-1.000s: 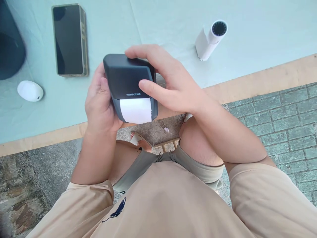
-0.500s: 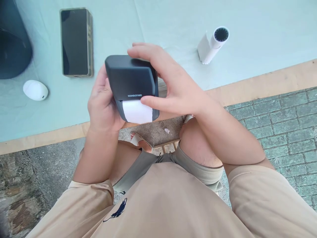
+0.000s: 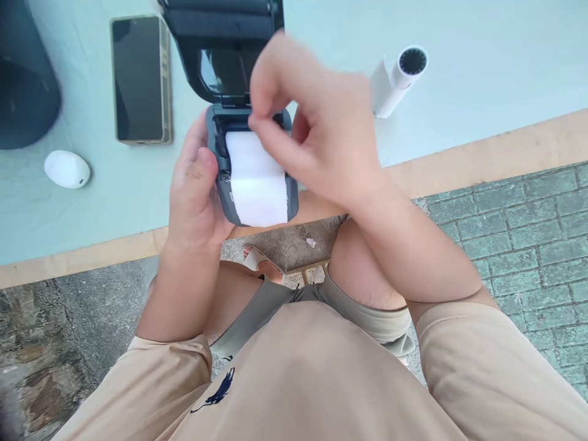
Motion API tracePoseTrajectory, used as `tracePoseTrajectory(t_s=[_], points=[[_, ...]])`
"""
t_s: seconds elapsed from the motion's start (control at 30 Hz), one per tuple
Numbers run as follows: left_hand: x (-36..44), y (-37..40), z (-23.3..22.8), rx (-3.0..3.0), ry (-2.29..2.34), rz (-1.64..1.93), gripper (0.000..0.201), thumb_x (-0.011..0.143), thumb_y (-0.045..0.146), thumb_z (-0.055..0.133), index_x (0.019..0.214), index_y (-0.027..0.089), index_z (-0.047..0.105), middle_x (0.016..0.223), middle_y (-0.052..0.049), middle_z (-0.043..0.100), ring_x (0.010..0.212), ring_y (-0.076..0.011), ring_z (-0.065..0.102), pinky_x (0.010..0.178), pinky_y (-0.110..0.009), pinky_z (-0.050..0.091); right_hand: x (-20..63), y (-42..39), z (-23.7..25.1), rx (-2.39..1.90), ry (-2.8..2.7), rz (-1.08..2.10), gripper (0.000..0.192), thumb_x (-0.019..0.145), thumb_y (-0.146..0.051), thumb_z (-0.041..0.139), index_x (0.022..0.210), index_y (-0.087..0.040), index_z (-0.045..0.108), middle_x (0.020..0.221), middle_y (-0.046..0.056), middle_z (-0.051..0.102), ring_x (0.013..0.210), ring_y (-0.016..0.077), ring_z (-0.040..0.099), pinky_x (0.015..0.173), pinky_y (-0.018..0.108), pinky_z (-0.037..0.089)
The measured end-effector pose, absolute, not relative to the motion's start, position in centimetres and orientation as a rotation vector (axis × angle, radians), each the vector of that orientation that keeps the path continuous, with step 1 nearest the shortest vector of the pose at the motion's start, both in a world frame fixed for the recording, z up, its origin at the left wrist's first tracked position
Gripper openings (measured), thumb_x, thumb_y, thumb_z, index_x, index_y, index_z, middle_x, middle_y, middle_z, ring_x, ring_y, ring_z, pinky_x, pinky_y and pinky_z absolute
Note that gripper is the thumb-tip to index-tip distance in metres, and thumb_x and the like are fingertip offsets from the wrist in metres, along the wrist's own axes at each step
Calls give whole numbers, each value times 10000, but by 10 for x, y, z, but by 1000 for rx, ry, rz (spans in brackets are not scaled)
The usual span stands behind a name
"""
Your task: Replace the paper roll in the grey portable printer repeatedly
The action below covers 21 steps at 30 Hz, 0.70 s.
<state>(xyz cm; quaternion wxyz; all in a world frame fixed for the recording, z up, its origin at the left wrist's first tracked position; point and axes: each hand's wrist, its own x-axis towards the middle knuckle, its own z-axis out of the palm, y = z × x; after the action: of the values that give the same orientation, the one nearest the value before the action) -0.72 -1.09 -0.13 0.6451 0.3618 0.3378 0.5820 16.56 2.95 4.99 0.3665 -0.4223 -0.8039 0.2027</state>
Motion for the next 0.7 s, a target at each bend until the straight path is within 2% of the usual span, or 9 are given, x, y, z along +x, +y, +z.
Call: tracePoseTrajectory(t_s=[0.07,0.17,0.23,0.33,0.47,0.57,0.63,0.7], points=[[-8,-11,-2,838,774,1321,392,891,412,649,1261,302,574,1330,15,644,1533,-270,257,1273,-463,327,166,32,49,-1088,-2277,424,87,854,-240,556,889,-211,631,795,-19,630,641,97,506,552,277,307],[-9,-10,-5,901,756,1289,436,867,466,672,1266,314,579,1328,17,644,1530,-271,264,1266,-446,342,166,32,53,-1254,-2487,303,227,802,-304,591,1017,-260,648,739,9,614,593,126,434,543,284,221],[-10,-11,-6,944,755,1255,454,865,498,665,1271,315,579,1326,15,644,1529,-271,271,1253,-443,357,165,30,57,-1350,-2608,199,307,790,-359,603,1086,-279,629,719,20,595,543,113,356,528,270,164],[-9,-12,-6,956,781,1243,440,891,480,634,1281,283,581,1330,-5,644,1532,-274,262,1244,-430,364,167,27,61,-1391,-2630,166,274,784,-351,599,1048,-281,631,665,17,549,503,91,280,523,265,128],[-8,-15,-5,937,829,1242,438,890,495,629,1276,291,589,1312,-6,649,1500,-277,340,1214,-407,395,175,20,66,-1219,-2432,563,279,762,-252,621,1040,-279,620,815,-26,654,558,93,431,521,276,261],[-7,-14,-7,893,873,1285,405,900,496,614,1257,306,596,1320,13,640,1428,-251,458,1179,-391,434,186,19,71,-1063,-2024,878,271,766,-274,687,1033,-264,638,1031,-18,678,744,117,590,486,264,299],[-7,-12,-8,875,889,1324,416,890,497,627,1254,297,596,1336,5,628,1366,-241,527,1133,-376,473,193,25,70,-1012,-1637,1038,276,735,-346,718,985,-257,645,1037,-5,667,743,125,598,446,258,277],[-6,-10,-8,851,895,1326,457,873,500,646,1270,281,583,1331,-27,627,1297,-254,586,1073,-391,513,200,33,64,-1039,-1341,1212,368,679,-474,706,959,-249,627,958,14,659,589,112,529,400,264,250]])
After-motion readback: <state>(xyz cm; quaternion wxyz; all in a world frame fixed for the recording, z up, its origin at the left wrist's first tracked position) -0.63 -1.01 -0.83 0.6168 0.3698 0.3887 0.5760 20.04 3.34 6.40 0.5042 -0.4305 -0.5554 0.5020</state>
